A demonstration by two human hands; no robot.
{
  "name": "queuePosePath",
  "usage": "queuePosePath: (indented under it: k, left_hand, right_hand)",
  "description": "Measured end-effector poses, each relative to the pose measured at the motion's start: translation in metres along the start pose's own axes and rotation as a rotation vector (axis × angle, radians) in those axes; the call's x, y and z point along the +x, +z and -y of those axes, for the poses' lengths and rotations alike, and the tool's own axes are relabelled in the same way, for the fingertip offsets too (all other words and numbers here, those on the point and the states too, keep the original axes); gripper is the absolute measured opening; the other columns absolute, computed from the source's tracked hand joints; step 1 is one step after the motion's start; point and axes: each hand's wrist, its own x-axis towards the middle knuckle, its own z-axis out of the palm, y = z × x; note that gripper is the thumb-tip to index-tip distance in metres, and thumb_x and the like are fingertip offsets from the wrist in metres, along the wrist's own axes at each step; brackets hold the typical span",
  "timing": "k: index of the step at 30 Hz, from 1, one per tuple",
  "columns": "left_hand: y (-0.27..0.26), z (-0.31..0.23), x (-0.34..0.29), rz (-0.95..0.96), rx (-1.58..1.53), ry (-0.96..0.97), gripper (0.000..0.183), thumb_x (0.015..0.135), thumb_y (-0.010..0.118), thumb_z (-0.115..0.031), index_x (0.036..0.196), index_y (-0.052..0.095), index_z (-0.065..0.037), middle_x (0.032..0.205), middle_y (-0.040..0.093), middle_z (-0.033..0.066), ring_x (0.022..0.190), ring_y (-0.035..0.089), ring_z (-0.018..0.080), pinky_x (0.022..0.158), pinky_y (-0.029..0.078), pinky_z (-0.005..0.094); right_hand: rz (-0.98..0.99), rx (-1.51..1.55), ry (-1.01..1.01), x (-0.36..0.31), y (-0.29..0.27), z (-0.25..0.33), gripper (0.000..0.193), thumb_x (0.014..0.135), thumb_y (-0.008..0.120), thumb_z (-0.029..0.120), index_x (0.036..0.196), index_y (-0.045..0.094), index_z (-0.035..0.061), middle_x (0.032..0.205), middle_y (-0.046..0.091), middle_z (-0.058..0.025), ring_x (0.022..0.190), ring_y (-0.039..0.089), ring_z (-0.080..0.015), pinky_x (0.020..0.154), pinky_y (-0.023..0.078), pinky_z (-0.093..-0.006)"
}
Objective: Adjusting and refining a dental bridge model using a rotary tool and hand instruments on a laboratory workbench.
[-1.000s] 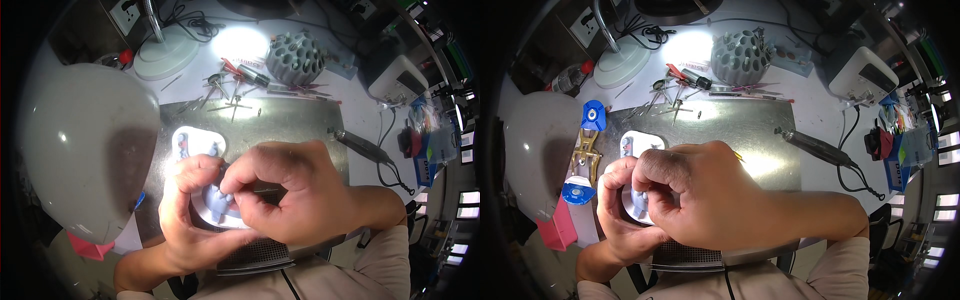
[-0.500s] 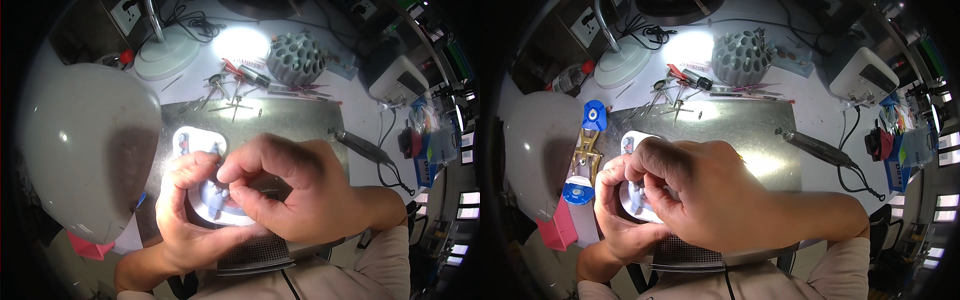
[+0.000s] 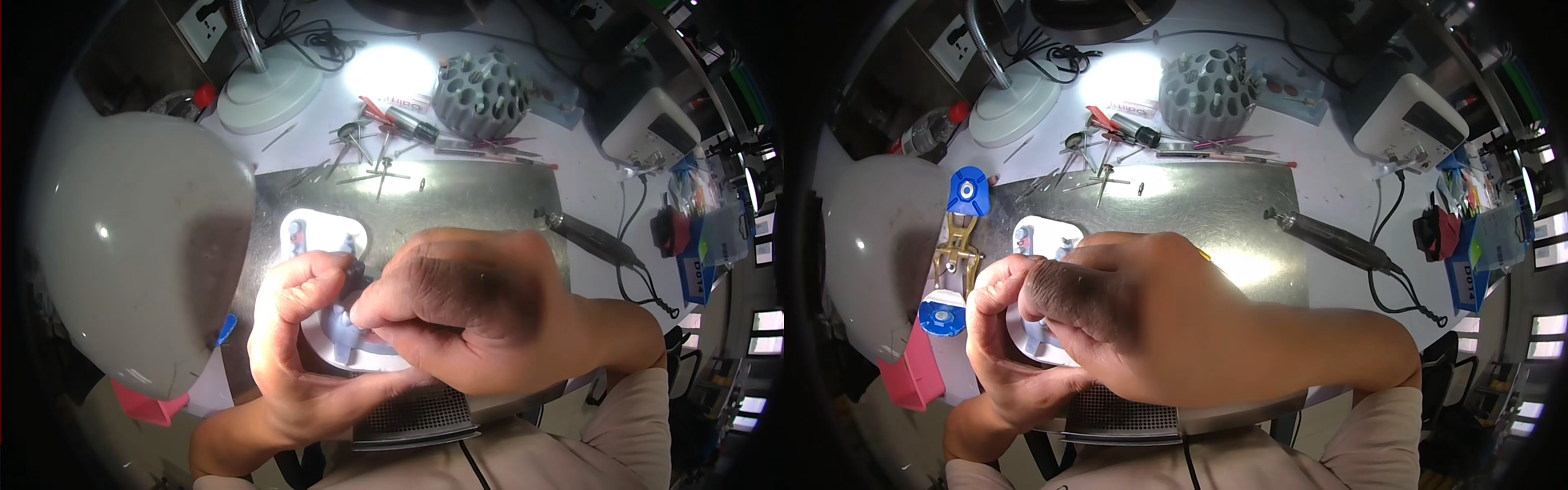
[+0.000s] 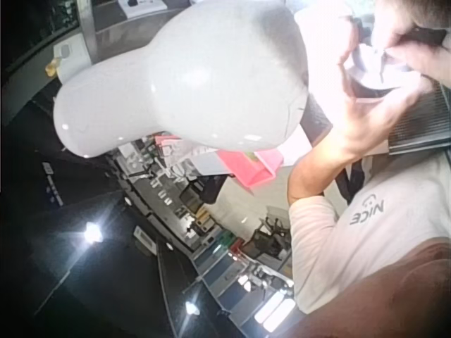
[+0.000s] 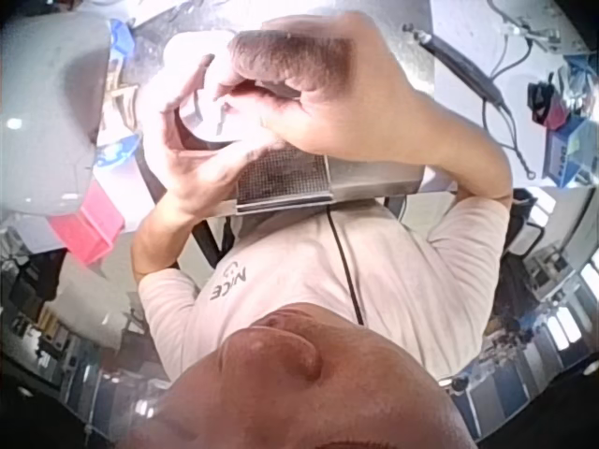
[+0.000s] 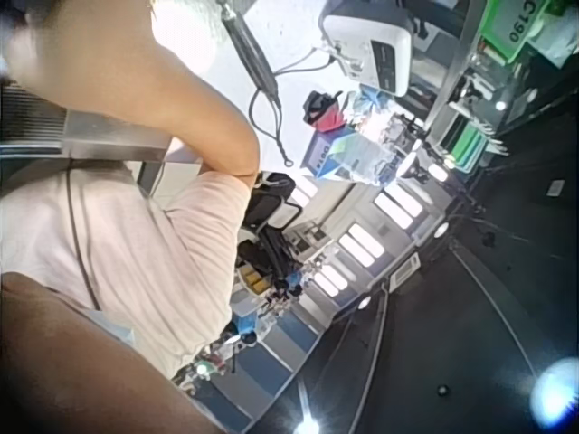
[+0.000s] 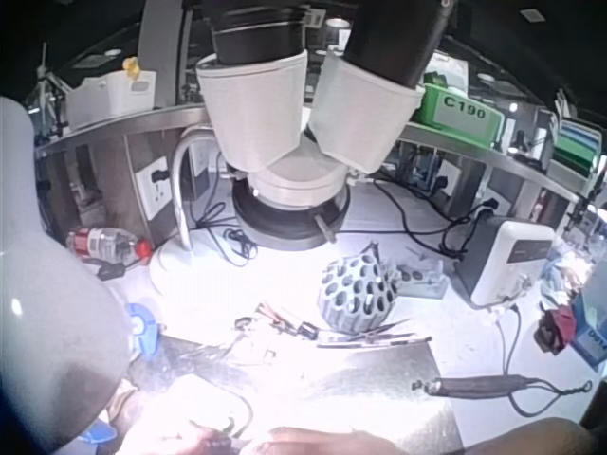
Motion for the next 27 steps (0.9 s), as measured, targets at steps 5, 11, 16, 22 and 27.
queuePosePath:
  k: [5, 11, 16, 22, 27]
  left_hand:
    - [0.006, -0.001, -0.002, -0.1, -0.029, 0.078, 0.102, 0.054, 0.098, -0.016, 0.137, 0.042, 0.003, 0.126, 0.049, 0.0255, 0.11, 0.057, 0.0292, 0.091, 0.049, 0.0377]
    - [0.002, -0.002, -0.002, -0.037, 0.066, 0.111, 0.102, 0.058, 0.097, -0.021, 0.138, 0.038, 0.0, 0.132, 0.046, 0.025, 0.122, 0.049, 0.0317, 0.103, 0.041, 0.0444]
    - [0.005, -0.003, 0.0, -0.054, 0.025, 0.116, 0.098, 0.058, 0.096, -0.017, 0.137, 0.041, 0.002, 0.128, 0.049, 0.0257, 0.116, 0.053, 0.0314, 0.098, 0.045, 0.0427]
    - [0.004, -0.006, 0.001, -0.023, 0.0, 0.078, 0.091, 0.06, 0.095, -0.013, 0.134, 0.045, 0.006, 0.122, 0.051, 0.0277, 0.11, 0.057, 0.0314, 0.091, 0.049, 0.0411]
    - [0.003, -0.005, 0.002, -0.021, 0.006, 0.063, 0.092, 0.058, 0.096, -0.016, 0.131, 0.047, 0.008, 0.119, 0.055, 0.0259, 0.107, 0.059, 0.0301, 0.091, 0.049, 0.0401]
  right_hand:
    - [0.086, 0.124, 0.275, 0.003, -0.009, 0.006, 0.013, 0.081, 0.074, -0.001, 0.094, 0.069, 0.0011, 0.08, 0.07, -0.0097, 0.069, 0.069, -0.0169, 0.06, 0.053, -0.0267]
    - [0.161, 0.134, 0.274, 0.006, -0.019, 0.007, 0.01, 0.08, 0.072, 0.001, 0.089, 0.068, 0.0007, 0.081, 0.07, -0.0092, 0.067, 0.068, -0.0172, 0.057, 0.051, -0.0267]
    - [0.179, 0.028, 0.242, 0.004, -0.014, 0.009, 0.01, 0.074, 0.07, -0.001, 0.081, 0.064, 0.0031, 0.079, 0.067, -0.009, 0.065, 0.065, -0.0224, 0.053, 0.05, -0.0297]
    - [0.128, -0.067, 0.162, 0.002, -0.006, 0.005, 0.014, 0.068, 0.068, -0.004, 0.075, 0.059, 0.0043, 0.074, 0.063, -0.0094, 0.06, 0.061, -0.0264, 0.051, 0.049, -0.0333]
    - [0.145, -0.002, 0.226, 0.0, -0.005, 0.004, 0.013, 0.067, 0.068, -0.004, 0.074, 0.06, 0.0034, 0.071, 0.062, -0.0093, 0.06, 0.061, -0.0267, 0.051, 0.048, -0.0338]
